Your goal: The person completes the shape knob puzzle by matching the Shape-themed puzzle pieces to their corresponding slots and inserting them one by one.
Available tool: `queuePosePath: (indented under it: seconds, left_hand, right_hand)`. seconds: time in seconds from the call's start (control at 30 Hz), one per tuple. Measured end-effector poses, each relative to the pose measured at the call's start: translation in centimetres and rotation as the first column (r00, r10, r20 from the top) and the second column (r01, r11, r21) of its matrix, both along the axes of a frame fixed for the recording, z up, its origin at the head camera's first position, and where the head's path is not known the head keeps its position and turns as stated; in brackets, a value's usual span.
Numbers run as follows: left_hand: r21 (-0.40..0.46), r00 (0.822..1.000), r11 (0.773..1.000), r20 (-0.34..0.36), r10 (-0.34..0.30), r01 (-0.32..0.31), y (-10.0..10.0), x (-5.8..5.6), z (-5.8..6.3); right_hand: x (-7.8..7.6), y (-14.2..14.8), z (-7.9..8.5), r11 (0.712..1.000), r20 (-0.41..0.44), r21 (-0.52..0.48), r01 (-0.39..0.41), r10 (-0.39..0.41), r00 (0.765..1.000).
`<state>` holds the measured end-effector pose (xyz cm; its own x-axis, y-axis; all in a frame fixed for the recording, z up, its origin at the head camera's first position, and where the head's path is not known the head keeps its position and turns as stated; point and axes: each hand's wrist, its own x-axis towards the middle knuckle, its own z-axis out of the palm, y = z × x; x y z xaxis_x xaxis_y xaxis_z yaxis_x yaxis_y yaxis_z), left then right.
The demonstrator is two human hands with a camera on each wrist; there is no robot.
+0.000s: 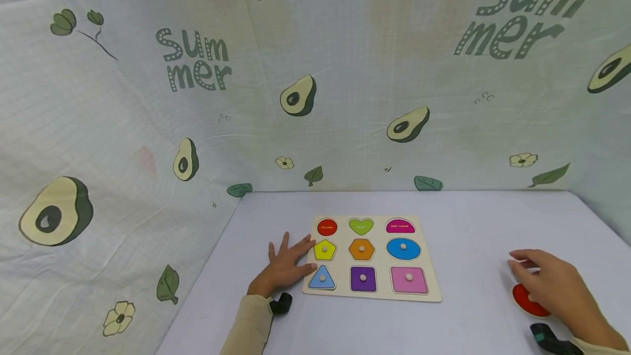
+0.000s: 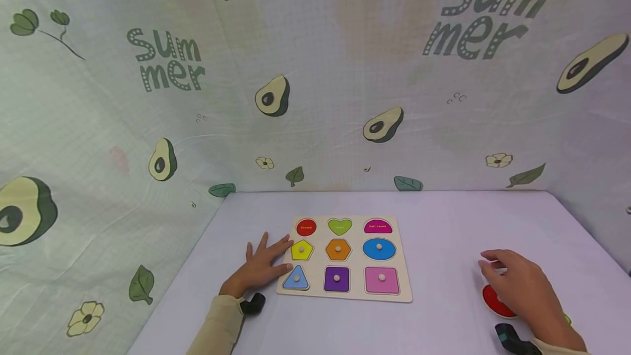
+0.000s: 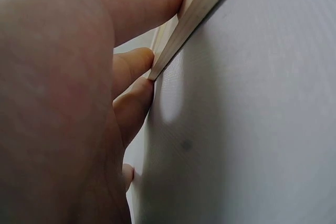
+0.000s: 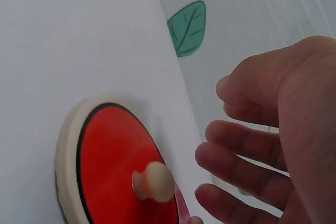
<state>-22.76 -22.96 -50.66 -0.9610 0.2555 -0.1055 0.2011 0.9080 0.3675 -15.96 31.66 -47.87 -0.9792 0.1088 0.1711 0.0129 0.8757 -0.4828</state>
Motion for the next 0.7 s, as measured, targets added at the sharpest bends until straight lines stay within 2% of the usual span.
queuePosePath:
  seconds: [0.13,0.23,0.33,0.43,0.53,0.63,0.7]
  left_hand:
    - [0.007,1.000,1.000,0.005,0.001,-0.001,0.1,0.1,0.3]
    - [0.012,1.000,1.000,0.002,-0.003,0.003,0.1,0.2,0.4]
    - [0.009,1.000,1.000,-0.005,-0.006,0.006,0.1,0.1,0.4]
    - [0.011,1.000,1.000,-0.005,-0.006,0.007,0.1,0.1,0.4]
    - [0.017,1.000,1.000,-0.001,-0.006,0.006,0.1,0.1,0.4]
    - [0.017,1.000,1.000,0.001,-0.005,0.005,0.2,0.2,0.5]
    - [0.014,1.000,1.000,-0.001,-0.006,0.006,0.2,0.2,0.4]
  right_hand:
    - [-0.1,1.0,-0.4,0.998,0.072,0.012,0.066,-0.067,0.995]
    - [-0.2,1.6,-0.8,0.992,0.144,-0.002,0.125,-0.123,0.982]
    - [-0.2,2.2,-1.0,0.985,0.243,-0.004,0.173,-0.167,0.956]
    - [0.0,2.6,-1.0,0.978,0.305,0.033,0.207,-0.207,0.930]
    - [0.1,2.9,-0.7,0.969,0.377,0.068,0.237,-0.245,0.893]
    - [0.2,3.1,-0.5,0.966,0.435,0.072,0.249,-0.255,0.864]
    - [0.3,3.3,-0.4,0.970,0.454,0.071,0.234,-0.241,0.858]
